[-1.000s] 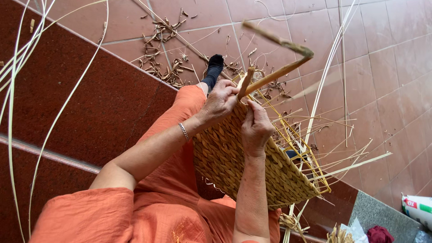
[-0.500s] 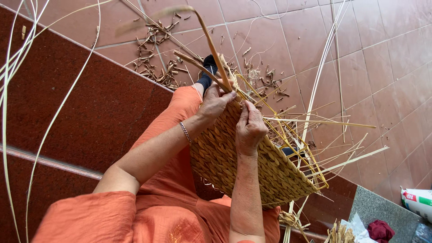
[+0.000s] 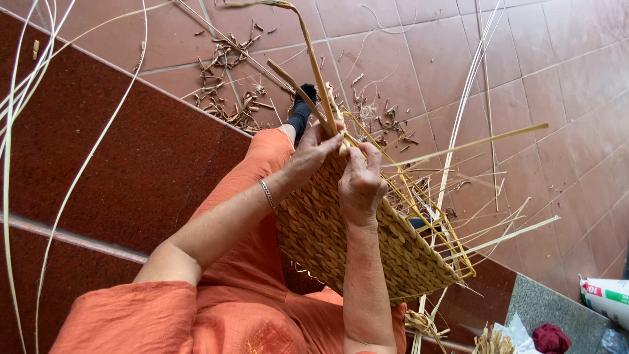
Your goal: The person weaves a rectangular basket by hand, interlacing dried plant strips through vertical stakes. They repeatedly pull strips through the weave, adjust tension, and trim excess material to maintain the basket's shape.
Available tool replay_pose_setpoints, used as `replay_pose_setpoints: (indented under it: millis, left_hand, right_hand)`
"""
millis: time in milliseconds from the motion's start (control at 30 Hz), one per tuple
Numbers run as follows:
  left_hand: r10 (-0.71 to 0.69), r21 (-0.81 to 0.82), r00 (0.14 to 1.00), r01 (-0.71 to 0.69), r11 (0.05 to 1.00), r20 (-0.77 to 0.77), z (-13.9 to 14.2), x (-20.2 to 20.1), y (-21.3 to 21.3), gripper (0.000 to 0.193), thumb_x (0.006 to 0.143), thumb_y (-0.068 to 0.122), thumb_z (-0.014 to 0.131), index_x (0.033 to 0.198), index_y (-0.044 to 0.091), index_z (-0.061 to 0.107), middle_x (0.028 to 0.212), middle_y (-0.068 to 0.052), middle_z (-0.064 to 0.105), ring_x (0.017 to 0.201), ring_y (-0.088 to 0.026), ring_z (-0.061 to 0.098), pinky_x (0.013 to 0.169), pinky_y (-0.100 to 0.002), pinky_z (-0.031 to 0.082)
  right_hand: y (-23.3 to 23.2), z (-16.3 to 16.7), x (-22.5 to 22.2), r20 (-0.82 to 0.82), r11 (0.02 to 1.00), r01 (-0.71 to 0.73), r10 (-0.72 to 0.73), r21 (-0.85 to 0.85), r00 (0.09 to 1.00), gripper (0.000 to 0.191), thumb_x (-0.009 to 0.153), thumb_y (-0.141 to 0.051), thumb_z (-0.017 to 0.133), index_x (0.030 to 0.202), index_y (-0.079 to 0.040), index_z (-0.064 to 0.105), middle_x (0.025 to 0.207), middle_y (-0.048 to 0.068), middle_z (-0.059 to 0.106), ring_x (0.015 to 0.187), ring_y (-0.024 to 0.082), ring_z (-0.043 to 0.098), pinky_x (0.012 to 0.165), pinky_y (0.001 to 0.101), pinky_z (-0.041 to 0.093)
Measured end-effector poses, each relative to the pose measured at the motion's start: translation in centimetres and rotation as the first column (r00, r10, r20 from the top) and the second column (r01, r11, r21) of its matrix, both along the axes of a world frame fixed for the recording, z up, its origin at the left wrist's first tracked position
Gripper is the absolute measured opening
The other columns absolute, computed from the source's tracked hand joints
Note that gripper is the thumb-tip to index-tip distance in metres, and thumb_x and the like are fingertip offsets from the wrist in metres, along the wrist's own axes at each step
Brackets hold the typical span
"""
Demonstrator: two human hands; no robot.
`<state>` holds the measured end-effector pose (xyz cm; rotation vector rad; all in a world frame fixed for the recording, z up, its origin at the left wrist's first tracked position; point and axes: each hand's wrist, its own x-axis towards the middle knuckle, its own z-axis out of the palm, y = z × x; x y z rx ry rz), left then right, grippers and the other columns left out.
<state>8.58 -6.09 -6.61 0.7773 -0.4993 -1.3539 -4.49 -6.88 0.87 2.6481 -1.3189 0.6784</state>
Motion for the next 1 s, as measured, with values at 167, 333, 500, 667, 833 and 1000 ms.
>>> replay_pose_setpoints:
  millis: [167, 333, 500, 667, 833, 1000]
  left_hand:
    - [0.123, -0.052, 0.991, -0.120, 0.991, 0.044, -0.7, -1.0, 0.0, 0.026, 0.103, 0.012, 0.061, 0.127, 0.004, 0.055, 0.112, -0.005, 0.063, 0.102, -0.012, 0.062, 0.091, -0.026, 0.058]
    - [0.089, -0.014, 0.995, -0.090, 0.996, -0.052, -0.7, -0.7, -0.9, 0.027, 0.102, 0.016, 0.067, 0.124, 0.004, 0.056, 0.110, -0.005, 0.061, 0.101, -0.012, 0.061, 0.088, -0.026, 0.057]
    - [0.110, 0.019, 0.989, -0.109, 0.994, -0.096, 0.7, -1.5, -2.0, 0.024, 0.102, 0.018, 0.068, 0.120, 0.005, 0.058, 0.102, -0.003, 0.062, 0.093, -0.012, 0.059, 0.079, -0.026, 0.052]
    - [0.027, 0.038, 0.999, -0.029, 0.999, 0.038, 1.0, -1.6, -1.2, 0.019, 0.103, 0.020, 0.058, 0.117, 0.007, 0.058, 0.102, -0.004, 0.066, 0.092, -0.013, 0.064, 0.084, -0.028, 0.060]
    - [0.058, -0.057, 0.995, -0.062, 0.996, -0.083, 1.0, -1.3, -1.3, 0.021, 0.105, 0.017, 0.063, 0.121, 0.004, 0.060, 0.105, -0.003, 0.064, 0.095, -0.011, 0.060, 0.085, -0.027, 0.053]
    - [-0.077, -0.021, 0.971, 0.074, 0.997, -0.225, 1.3, -0.6, -1.9, 0.025, 0.100, 0.019, 0.064, 0.120, 0.005, 0.057, 0.098, -0.004, 0.066, 0.086, -0.012, 0.064, 0.075, -0.028, 0.055]
  right_hand:
    - [1.0, 0.4, 1.1, 0.062, 0.988, -0.150, 0.148, 0.023, 0.987, 0.012, 0.102, -0.003, 0.064, 0.113, -0.004, 0.069, 0.114, 0.012, 0.074, 0.077, 0.019, 0.074, 0.063, 0.0298, 0.062]
    - [-1.1, 3.0, -0.2, -0.098, 0.970, -0.073, 0.098, 0.230, 0.990, 0.026, 0.104, -0.002, 0.056, 0.127, -0.002, 0.068, 0.110, 0.012, 0.074, 0.074, 0.021, 0.075, 0.059, 0.0302, 0.062]
    - [-2.4, 3.5, -0.6, -0.197, 0.983, -0.161, 0.175, 0.086, 0.965, 0.010, 0.097, -0.014, 0.065, 0.097, -0.007, 0.072, 0.105, 0.007, 0.075, 0.072, 0.026, 0.073, 0.059, 0.0366, 0.060]
    - [-4.0, 1.9, -0.5, -0.409, 0.978, -0.078, 0.154, 0.195, 0.900, 0.019, 0.107, -0.023, 0.059, 0.107, -0.008, 0.070, 0.108, 0.008, 0.075, 0.067, 0.018, 0.073, 0.054, 0.0301, 0.059]
    - [-5.4, 2.2, -2.4, -0.483, 0.986, -0.055, 0.124, 0.155, 0.866, 0.021, 0.100, -0.016, 0.060, 0.115, -0.023, 0.073, 0.108, 0.002, 0.076, 0.065, 0.016, 0.072, 0.051, 0.0273, 0.055]
    - [-5.7, 2.3, -2.5, -0.496, 0.988, -0.117, 0.154, 0.104, 0.855, 0.015, 0.104, -0.027, 0.061, 0.113, -0.029, 0.073, 0.104, 0.002, 0.074, 0.061, 0.017, 0.071, 0.048, 0.0274, 0.058]
